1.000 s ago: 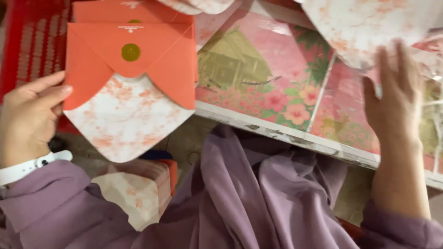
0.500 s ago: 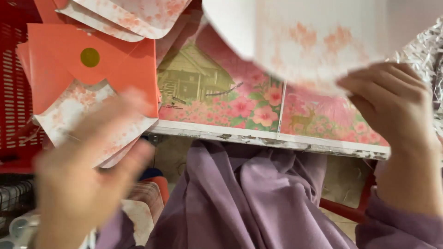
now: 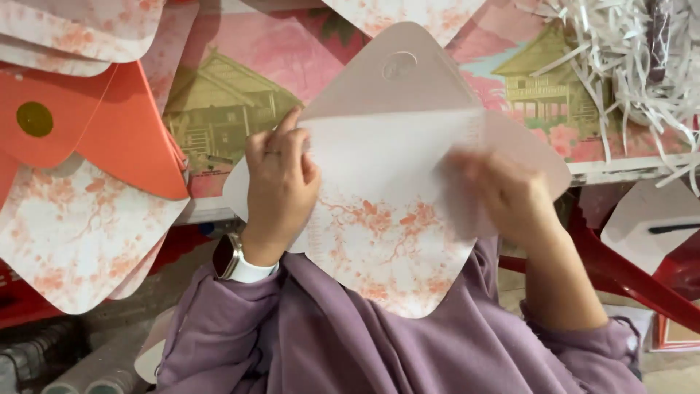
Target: The person folds a stack of white and orange patterned paper sheets into envelopes. They fold the side flaps inward, then fold the bottom flap up, and finally fold the top flap down to seal the envelope with a gold sticker.
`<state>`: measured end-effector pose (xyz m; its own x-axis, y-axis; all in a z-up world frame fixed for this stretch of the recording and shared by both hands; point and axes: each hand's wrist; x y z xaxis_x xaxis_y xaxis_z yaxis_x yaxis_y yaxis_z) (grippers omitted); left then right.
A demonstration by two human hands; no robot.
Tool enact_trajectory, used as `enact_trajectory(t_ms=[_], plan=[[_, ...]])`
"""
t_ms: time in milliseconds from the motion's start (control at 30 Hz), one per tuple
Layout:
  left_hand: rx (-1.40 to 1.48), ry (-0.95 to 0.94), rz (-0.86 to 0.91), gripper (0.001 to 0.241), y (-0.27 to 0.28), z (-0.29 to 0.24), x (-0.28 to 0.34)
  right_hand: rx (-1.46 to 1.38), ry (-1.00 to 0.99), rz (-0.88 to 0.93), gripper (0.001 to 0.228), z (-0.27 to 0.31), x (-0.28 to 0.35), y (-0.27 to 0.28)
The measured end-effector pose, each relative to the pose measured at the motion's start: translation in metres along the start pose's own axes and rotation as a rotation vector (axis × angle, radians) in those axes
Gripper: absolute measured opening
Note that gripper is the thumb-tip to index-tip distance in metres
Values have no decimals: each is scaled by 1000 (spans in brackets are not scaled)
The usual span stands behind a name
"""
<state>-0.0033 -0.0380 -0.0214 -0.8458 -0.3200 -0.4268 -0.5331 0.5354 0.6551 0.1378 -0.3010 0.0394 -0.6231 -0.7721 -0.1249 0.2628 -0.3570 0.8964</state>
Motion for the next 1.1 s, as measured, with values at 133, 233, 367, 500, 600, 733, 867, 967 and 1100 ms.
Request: enact_trajectory(t_ms=[133,233,367,500,600,733,867,967,1100], plan=[[-29,-66,-35,27,8,5,-4,204,-89,-335,28,-32,-23,-32],[-36,-105,-8,18,14,8,-7,237,-133,-368,21,-43,-27,-38],[-49,-127,-1,20,23,1,-15,282,-152,-310,14,-44,-40,-34],[-66,-147,19,18,26,-4,-14,335,-120,-266,15,-40,-42,-32],[-176,-178,26,18,24,-3,-13,439,-41,-308,23,-43,-39,-39],[-205,-187,55,19,25,-8,-17,495,88,-287,5,-36,-30,-23],[-251,-177,27,22,23,-9,-19,499,-61,-276,11,-51,3,7],[-294,-159,-6,17,17,-7,-26,-33,-290,-420,19,-68,20,2],[-406,-148,-55,13,8,-8,-34,119,94,-152,52,-44,-12,-15]])
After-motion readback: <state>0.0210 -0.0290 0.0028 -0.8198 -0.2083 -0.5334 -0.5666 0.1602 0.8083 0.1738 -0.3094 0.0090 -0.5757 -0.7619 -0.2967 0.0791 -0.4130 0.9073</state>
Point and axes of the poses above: each hand's wrist, its own x-axis away from the middle knuckle, its own y-axis out of the back of the hand, z = x × y, and after that the axes turned 15 degrees about x, right-handed
